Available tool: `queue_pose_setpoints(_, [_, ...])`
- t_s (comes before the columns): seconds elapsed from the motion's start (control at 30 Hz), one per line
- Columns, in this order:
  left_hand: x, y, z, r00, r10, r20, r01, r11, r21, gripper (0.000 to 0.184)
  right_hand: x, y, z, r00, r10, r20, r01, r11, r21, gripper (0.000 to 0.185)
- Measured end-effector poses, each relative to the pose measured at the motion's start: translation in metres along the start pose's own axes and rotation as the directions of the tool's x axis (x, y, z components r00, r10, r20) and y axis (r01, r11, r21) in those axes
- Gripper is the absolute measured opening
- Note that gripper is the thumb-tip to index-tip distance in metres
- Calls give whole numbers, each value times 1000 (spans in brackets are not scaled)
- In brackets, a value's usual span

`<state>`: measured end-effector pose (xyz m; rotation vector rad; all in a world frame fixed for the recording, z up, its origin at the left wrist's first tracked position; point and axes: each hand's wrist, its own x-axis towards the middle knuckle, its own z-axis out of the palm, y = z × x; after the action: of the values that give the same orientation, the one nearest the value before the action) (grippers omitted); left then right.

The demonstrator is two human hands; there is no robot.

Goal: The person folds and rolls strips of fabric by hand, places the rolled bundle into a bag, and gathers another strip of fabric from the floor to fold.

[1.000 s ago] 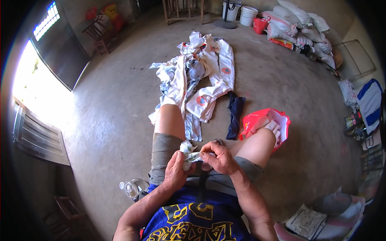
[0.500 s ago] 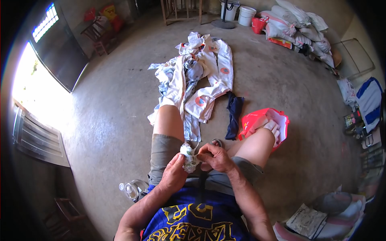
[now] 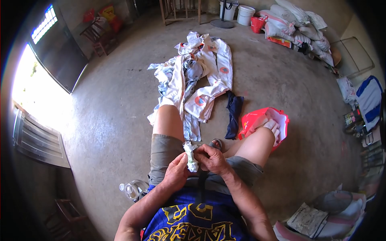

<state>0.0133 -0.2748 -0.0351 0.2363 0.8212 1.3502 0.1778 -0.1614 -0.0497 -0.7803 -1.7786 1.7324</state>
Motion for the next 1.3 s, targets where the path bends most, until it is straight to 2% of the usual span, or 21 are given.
queue_pose_setpoints(0.1, [1, 0, 7, 990, 89, -110, -76, 989, 125, 33, -2, -5, 4, 999, -38, -31, 37, 999, -32, 19])
queue_pose_setpoints(0.2, [3, -3, -3, 955, 257, -148, -199, 925, 325, 34, -3, -7, 7, 996, -68, -56, 62, 993, -97, 19])
queue_pose_setpoints(0.3, [-2, 3, -4, 965, 169, -201, -82, 921, 381, 30, -2, -9, 10, 982, -169, -78, 156, 975, -156, 20])
queue_pose_setpoints(0.4, [-13, 16, 12, 986, 55, -155, -19, 974, 225, 28, -3, -14, 12, 986, -151, -76, 128, 961, -244, 20])
queue_pose_setpoints(0.5, [-9, 10, 2, 986, 78, -149, -19, 933, 361, 31, -4, -16, 9, 998, -27, -59, 19, 992, -125, 19])
queue_pose_setpoints(0.63, [-7, 11, 2, 992, 60, -113, -41, 986, 164, 28, -3, -12, -10, 998, -24, 61, 21, 998, 59, 15])
queue_pose_setpoints(0.73, [-8, 14, 7, 992, 72, -101, -63, 994, 87, 26, -4, -13, -31, 964, 184, 194, -210, 971, 119, 17])
queue_pose_setpoints(0.77, [-8, 16, 6, 994, 66, -93, -58, 995, 79, 26, -4, -15, -38, 945, 211, 252, -232, 971, 58, 22])
queue_pose_setpoints(0.87, [-7, 15, 1, 996, 44, -83, -33, 990, 134, 25, -6, -17, -48, 943, 119, 310, -96, 991, -89, 16])
queue_pose_setpoints(1.0, [-7, 14, 5, 992, 64, -107, -41, 978, 203, 26, -9, -16, -48, 974, 68, 217, -59, 997, -47, 15])
queue_pose_setpoints(1.1, [-4, 11, -4, 995, 72, -67, -65, 993, 100, 30, -12, -24, -42, 981, 37, 188, -43, 999, 27, 16])
queue_pose_setpoints(1.17, [-2, 10, -3, 993, 92, -74, -83, 990, 117, 36, -13, -27, -37, 981, 29, 191, -41, 997, 58, 16])
queue_pose_setpoints(1.3, [-9, 19, 13, 993, 68, -100, -60, 995, 85, 44, -11, -40, -40, 960, 88, 266, -49, 987, -151, 12])
